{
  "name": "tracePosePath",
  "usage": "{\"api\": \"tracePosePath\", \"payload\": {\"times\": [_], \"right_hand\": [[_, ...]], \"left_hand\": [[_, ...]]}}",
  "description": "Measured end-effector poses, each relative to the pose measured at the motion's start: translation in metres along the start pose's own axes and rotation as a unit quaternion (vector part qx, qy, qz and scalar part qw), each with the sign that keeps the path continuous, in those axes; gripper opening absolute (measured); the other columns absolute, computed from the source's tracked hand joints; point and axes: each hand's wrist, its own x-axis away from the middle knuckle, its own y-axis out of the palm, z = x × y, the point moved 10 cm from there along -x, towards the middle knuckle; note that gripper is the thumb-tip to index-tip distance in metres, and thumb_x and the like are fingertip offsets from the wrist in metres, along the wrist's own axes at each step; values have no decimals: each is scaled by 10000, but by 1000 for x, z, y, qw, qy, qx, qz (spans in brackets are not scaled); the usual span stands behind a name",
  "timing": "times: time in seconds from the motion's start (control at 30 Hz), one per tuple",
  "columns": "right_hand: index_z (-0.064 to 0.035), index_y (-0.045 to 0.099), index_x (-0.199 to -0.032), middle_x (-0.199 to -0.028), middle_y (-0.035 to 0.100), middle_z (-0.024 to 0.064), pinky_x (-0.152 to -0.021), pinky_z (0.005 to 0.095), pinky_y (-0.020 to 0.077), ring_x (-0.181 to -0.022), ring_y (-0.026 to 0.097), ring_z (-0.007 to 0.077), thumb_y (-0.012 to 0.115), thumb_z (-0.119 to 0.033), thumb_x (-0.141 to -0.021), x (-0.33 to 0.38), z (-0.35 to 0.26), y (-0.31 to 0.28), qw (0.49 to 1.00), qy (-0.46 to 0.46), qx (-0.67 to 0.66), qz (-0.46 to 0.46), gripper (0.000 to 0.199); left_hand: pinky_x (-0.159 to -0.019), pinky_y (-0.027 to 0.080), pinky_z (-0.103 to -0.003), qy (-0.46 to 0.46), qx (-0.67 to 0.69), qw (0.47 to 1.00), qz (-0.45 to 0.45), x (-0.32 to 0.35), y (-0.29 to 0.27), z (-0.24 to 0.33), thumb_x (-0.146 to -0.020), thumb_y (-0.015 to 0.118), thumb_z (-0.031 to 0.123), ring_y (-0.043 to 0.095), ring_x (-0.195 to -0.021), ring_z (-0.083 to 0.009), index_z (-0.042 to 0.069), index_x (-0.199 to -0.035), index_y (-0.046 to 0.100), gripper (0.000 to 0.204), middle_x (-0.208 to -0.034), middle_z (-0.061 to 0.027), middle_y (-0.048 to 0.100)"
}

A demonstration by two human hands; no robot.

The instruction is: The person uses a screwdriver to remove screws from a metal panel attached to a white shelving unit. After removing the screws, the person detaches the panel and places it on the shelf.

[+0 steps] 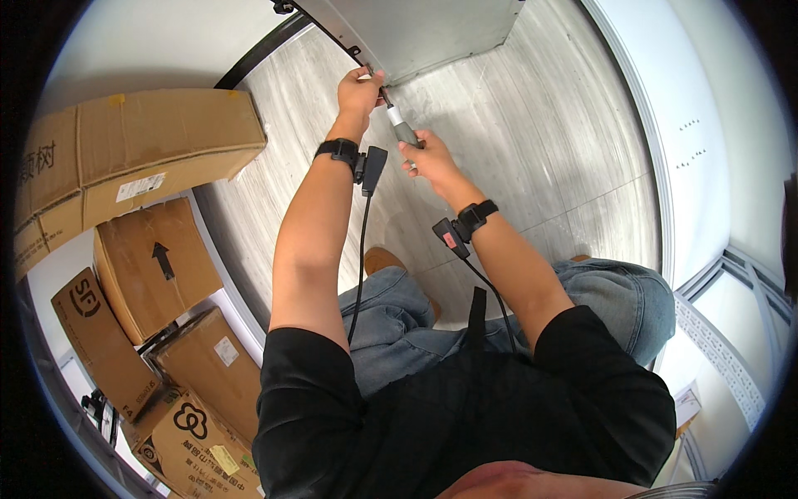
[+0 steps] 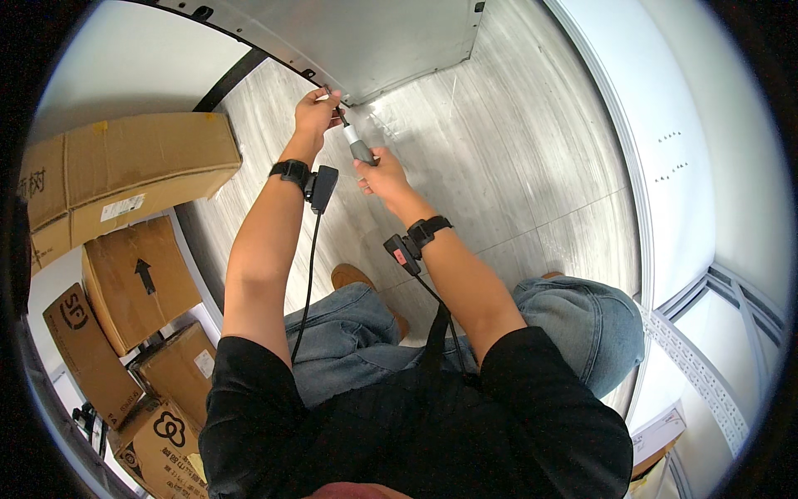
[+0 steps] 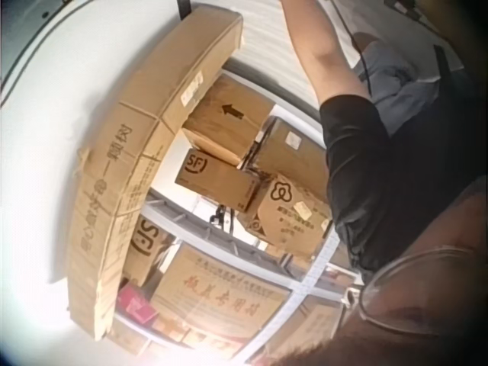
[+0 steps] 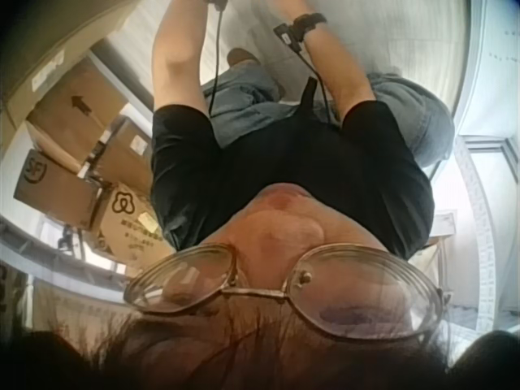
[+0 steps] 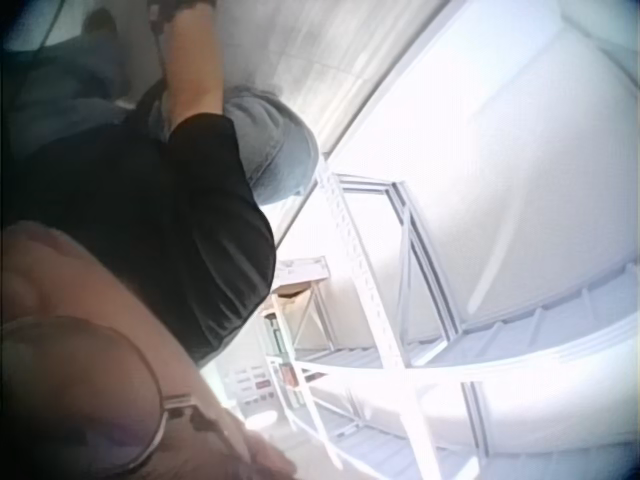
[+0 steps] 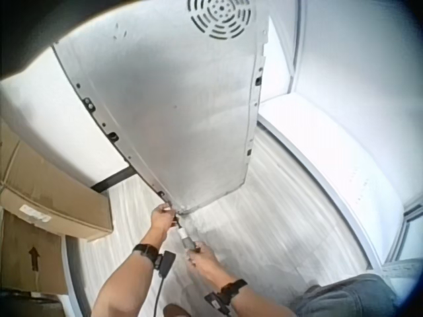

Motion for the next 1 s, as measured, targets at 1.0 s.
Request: {"api": "tracePosePath", "payload": {"times": [1.0], "right_hand": [[30, 483, -1129, -922, 554, 110, -560, 278, 547, -723, 590, 174, 736, -147, -733, -29, 7, -3, 988, -39, 151, 21, 502]], "left_hand": [[-529, 528, -278, 76, -141, 986, 53, -6, -2, -5, -784, 710, 92, 627, -654, -153, 4, -1167, 506, 443, -824, -91, 627]]}}
